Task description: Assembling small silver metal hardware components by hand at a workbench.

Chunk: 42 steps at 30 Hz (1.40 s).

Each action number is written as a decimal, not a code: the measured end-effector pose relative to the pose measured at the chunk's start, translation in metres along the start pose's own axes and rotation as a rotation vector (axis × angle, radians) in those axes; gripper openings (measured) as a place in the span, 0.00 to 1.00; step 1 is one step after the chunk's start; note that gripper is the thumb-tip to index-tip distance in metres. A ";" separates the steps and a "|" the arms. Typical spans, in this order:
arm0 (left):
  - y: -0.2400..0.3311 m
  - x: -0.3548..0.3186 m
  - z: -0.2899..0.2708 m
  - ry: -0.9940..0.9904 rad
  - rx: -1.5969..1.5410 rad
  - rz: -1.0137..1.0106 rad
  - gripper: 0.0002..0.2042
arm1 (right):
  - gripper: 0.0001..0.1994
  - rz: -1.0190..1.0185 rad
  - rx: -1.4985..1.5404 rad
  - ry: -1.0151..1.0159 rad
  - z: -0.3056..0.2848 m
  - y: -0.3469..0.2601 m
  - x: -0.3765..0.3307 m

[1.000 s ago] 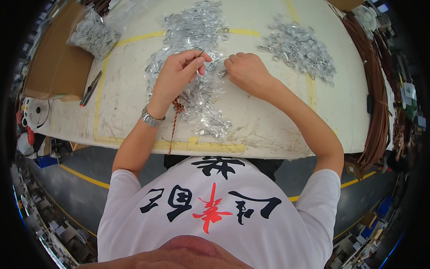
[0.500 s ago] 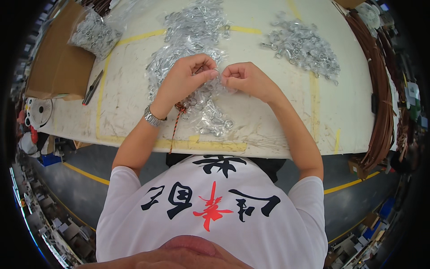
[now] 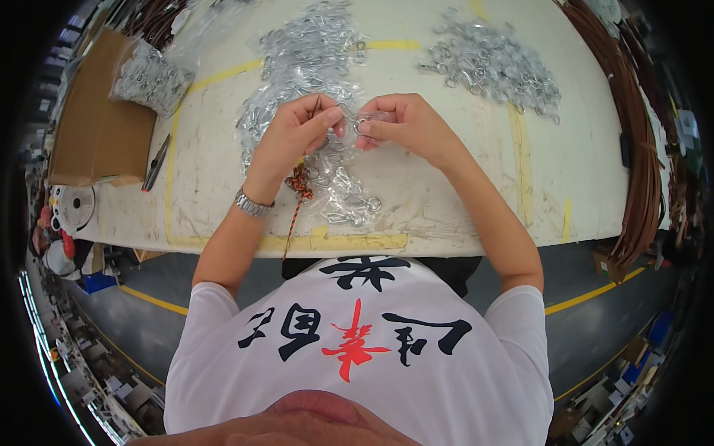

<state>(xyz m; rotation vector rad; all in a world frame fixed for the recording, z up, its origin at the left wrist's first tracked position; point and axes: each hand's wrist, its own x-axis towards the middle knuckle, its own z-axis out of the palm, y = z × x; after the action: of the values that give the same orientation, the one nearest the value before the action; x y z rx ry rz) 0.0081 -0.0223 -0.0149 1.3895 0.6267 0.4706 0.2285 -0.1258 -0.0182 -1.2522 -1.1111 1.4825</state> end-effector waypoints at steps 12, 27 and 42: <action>0.002 -0.007 0.012 0.219 0.341 0.410 0.05 | 0.09 0.098 0.103 -0.024 0.011 0.000 -0.002; -0.002 -0.007 0.008 0.195 0.611 0.327 0.07 | 0.14 0.135 0.131 -0.226 0.014 0.004 0.003; -0.007 -0.011 0.023 0.028 0.043 -0.049 0.11 | 0.11 -0.142 0.562 0.286 0.065 -0.008 0.012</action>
<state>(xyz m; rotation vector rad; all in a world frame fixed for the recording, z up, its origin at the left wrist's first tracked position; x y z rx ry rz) 0.0142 -0.0477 -0.0186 1.4075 0.6955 0.4401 0.1638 -0.1187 -0.0065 -0.9270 -0.5272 1.3302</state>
